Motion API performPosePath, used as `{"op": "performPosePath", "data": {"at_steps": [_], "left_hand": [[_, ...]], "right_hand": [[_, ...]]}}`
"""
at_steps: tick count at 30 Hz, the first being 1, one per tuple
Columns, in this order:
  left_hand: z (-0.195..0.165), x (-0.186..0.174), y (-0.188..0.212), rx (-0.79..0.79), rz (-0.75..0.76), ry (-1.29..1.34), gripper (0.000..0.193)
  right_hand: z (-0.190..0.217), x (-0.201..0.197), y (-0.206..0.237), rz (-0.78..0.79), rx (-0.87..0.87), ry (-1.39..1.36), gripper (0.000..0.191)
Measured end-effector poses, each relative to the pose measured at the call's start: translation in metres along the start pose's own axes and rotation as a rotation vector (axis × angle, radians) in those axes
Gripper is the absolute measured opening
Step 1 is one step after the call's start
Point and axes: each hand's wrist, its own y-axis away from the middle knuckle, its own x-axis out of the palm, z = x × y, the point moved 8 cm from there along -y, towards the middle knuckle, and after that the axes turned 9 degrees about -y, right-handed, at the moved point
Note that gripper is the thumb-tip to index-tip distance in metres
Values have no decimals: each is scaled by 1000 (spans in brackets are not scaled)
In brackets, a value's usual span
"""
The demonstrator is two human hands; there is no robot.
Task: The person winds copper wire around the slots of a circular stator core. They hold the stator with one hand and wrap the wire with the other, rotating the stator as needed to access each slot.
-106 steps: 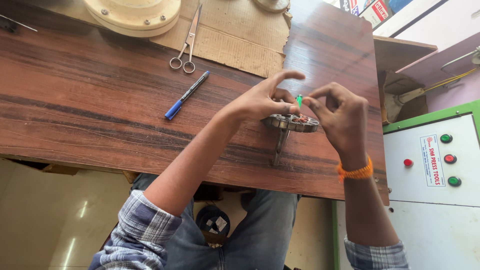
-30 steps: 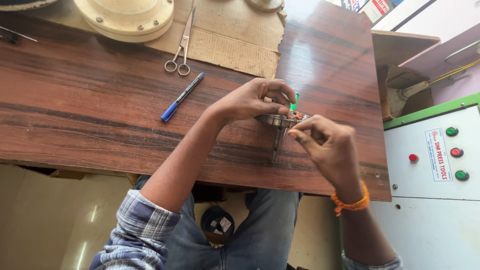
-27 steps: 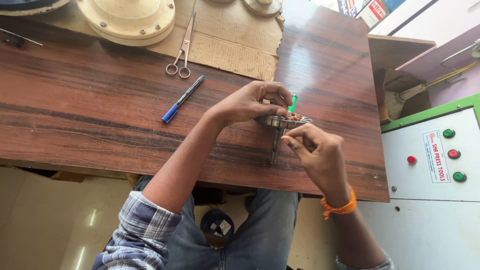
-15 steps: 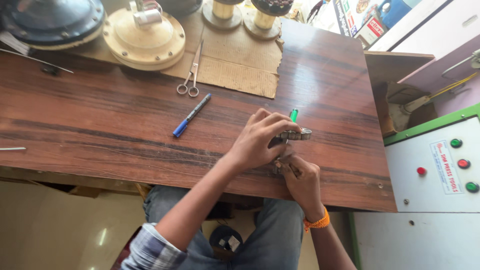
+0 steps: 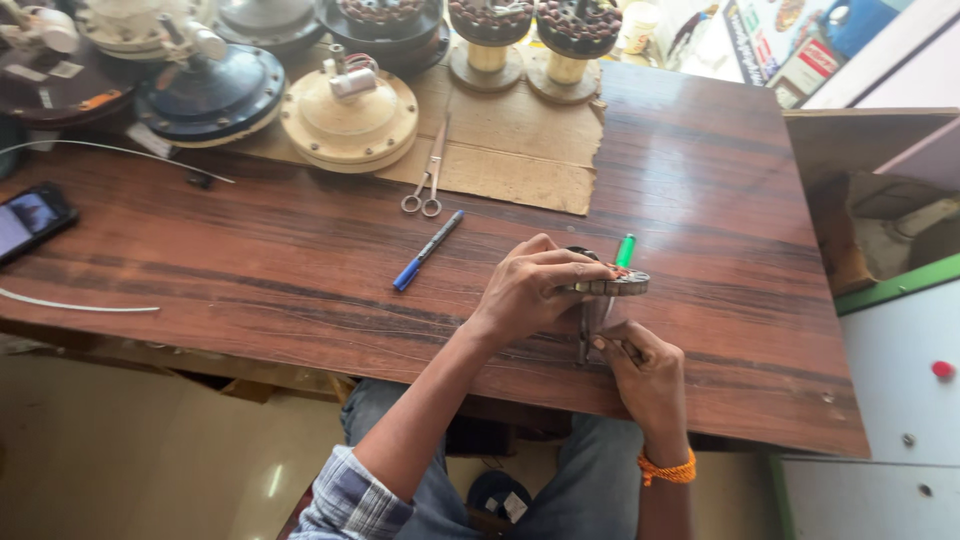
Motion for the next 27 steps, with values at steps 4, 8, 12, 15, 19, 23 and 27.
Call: {"op": "performPosePath", "data": {"at_steps": [4,8,12,15,19,23,27], "left_hand": [[4,-10,-2,13,30,-61,41],[11,-21,-2,-2,7,-108,41],[20,-26,-1,-28,-1,-82,43],[23,-28,-3,-22,41,-16,43],[23,-31,-7,-68,110,30,48],[19,-36,-8,-144,86,71,65],[15,-37,-10,-79,68,38,56]], "right_hand": [[4,3,0,28,-36,47,7],[9,5,1,40,-58,53,8],[12,3,1,36,-78,27,8],[13,1,1,11,-79,5,9],[16,-2,1,-8,-92,-26,10],[17,-4,1,-31,-70,-20,10],[16,-7,1,-61,-61,-41,12]]}}
